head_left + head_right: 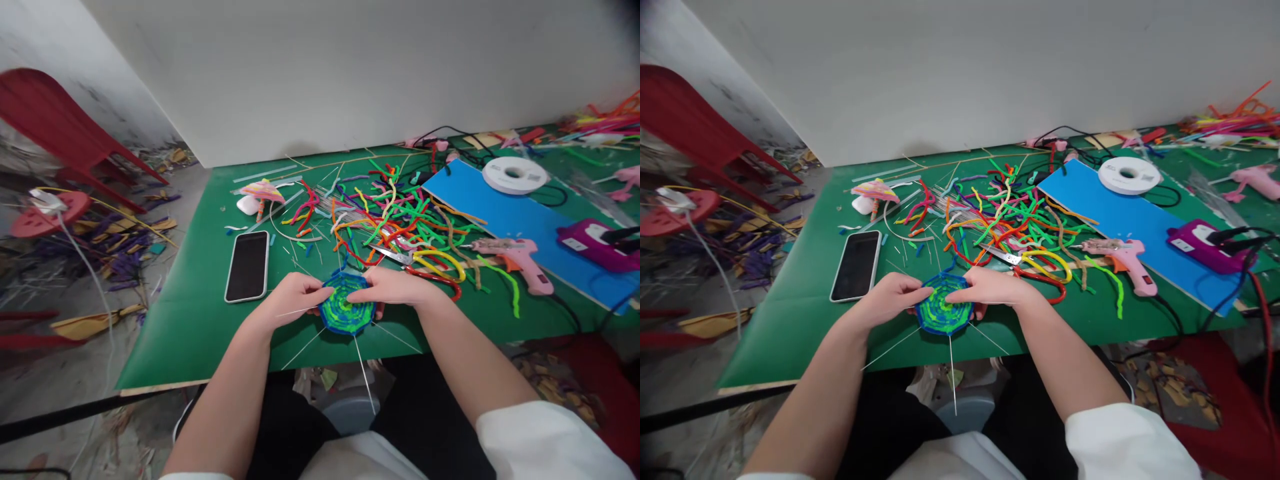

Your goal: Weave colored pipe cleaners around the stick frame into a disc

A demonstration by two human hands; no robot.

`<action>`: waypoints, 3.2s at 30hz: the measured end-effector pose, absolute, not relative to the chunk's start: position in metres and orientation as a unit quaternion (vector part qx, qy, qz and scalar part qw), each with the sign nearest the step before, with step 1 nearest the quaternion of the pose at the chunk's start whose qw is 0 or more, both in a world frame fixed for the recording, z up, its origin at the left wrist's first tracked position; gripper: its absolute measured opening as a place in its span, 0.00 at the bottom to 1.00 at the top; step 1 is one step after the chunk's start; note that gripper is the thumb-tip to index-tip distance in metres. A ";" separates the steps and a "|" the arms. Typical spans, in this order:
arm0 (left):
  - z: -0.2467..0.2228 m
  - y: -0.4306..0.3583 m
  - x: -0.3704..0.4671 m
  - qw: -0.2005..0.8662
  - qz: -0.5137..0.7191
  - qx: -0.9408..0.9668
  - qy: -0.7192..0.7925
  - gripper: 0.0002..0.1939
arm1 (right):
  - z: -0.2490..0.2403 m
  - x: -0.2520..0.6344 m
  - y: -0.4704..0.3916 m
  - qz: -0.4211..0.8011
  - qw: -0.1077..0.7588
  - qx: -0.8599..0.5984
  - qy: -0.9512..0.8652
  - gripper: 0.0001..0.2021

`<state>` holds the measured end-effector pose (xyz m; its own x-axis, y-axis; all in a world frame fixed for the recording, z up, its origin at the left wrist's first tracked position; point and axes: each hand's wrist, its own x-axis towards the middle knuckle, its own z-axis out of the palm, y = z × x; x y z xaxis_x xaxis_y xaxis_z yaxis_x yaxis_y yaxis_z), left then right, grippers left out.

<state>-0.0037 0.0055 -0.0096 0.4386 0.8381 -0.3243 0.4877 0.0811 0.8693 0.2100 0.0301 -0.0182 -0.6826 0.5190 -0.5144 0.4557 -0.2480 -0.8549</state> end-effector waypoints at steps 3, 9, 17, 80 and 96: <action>-0.009 0.005 -0.005 0.521 0.157 0.673 0.500 0.21 | -0.019 0.210 0.030 0.683 -0.012 -0.394 -0.615 0.15; -0.005 0.005 -0.007 0.501 0.143 0.698 0.491 0.22 | -0.019 0.212 0.031 0.683 -0.031 -0.393 -0.615 0.14; -0.013 0.007 0.000 0.533 0.181 0.658 0.500 0.17 | -0.019 0.212 0.029 0.689 -0.040 -0.387 -0.612 0.12; -0.002 0.003 0.003 0.713 0.492 0.332 0.373 0.11 | 0.010 0.205 0.032 0.529 0.385 -0.518 -0.551 0.15; 0.002 0.018 -0.036 0.282 0.601 0.411 0.625 0.16 | 0.004 0.213 0.031 0.734 0.424 -0.375 -0.375 0.13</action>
<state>-0.0355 0.0179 0.0024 -0.5032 0.8524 0.1423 0.1757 -0.0604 0.9826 0.2132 0.0305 0.0041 -0.3587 0.9042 -0.2317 -0.3412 -0.3581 -0.8691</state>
